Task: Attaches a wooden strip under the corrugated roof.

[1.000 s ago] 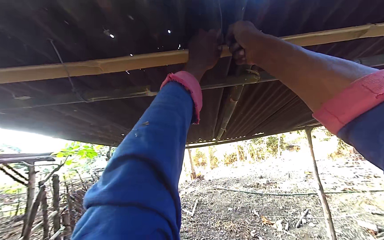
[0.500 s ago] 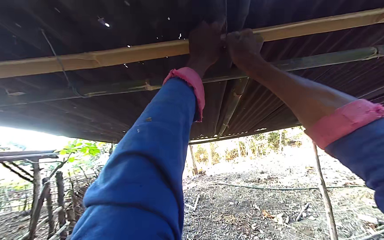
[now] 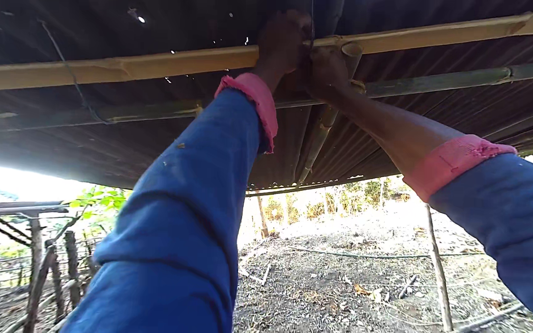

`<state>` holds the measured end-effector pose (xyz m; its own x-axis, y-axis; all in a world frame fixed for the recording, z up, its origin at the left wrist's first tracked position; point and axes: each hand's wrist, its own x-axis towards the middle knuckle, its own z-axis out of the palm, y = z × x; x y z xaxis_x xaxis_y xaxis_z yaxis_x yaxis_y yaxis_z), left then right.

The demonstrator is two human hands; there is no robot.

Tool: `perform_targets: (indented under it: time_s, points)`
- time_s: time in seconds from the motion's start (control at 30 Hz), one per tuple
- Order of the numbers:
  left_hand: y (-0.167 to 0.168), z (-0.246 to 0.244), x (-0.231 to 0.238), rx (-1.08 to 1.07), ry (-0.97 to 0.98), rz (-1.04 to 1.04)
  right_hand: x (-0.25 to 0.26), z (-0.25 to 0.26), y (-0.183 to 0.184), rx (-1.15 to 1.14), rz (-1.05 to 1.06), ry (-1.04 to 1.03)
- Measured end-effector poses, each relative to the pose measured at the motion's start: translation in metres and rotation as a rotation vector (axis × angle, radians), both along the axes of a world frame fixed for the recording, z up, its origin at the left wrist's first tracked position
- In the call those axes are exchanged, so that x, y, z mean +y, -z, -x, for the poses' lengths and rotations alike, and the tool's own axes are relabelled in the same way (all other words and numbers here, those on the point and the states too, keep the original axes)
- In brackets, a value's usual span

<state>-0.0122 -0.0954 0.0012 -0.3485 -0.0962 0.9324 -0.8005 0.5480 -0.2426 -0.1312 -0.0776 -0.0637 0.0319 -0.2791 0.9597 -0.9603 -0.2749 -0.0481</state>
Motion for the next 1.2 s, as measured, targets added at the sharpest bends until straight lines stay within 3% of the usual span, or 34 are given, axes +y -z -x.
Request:
perform_targets:
  time_s: [0.13, 0.27, 0.53, 0.67, 0.77, 0.83, 0.93, 1.0, 1.2]
  points:
    - [-0.009, -0.008, 0.025, -0.265, -0.03, -0.11, -0.01, -0.009, 0.007, -0.121, 0.061, -0.112]
    - [-0.01, -0.004, 0.042, -0.238, -0.003, -0.263, -0.018, -0.026, 0.012, -0.277, 0.199, -0.265]
    - [-0.011, 0.009, 0.04, -0.179, -0.08, -0.18, -0.028, -0.057, 0.009, -0.665, 0.268, -0.636]
    - [-0.01, 0.007, 0.036, -0.246, -0.105, -0.13, -0.043, -0.026, 0.008, -0.443, 0.128, -0.755]
    - [-0.005, 0.0, 0.032, -0.262, -0.112, -0.066, -0.01, 0.008, 0.003, -0.183, 0.036, -0.331]
    - [-0.004, 0.001, 0.035, -0.289, -0.136, -0.071, 0.008, 0.029, 0.002, -0.056, 0.227, -0.078]
    - [-0.01, 0.002, 0.038, -0.306, -0.198, -0.081, 0.007, 0.043, -0.013, 0.228, 0.474, 0.056]
    - [-0.011, 0.003, 0.041, -0.301, -0.253, -0.111, 0.002, 0.043, -0.025, 0.296, 0.474, 0.023]
    - [-0.008, 0.003, 0.044, -0.281, -0.297, -0.115, -0.019, 0.05, -0.039, 0.226, 0.421, -0.228]
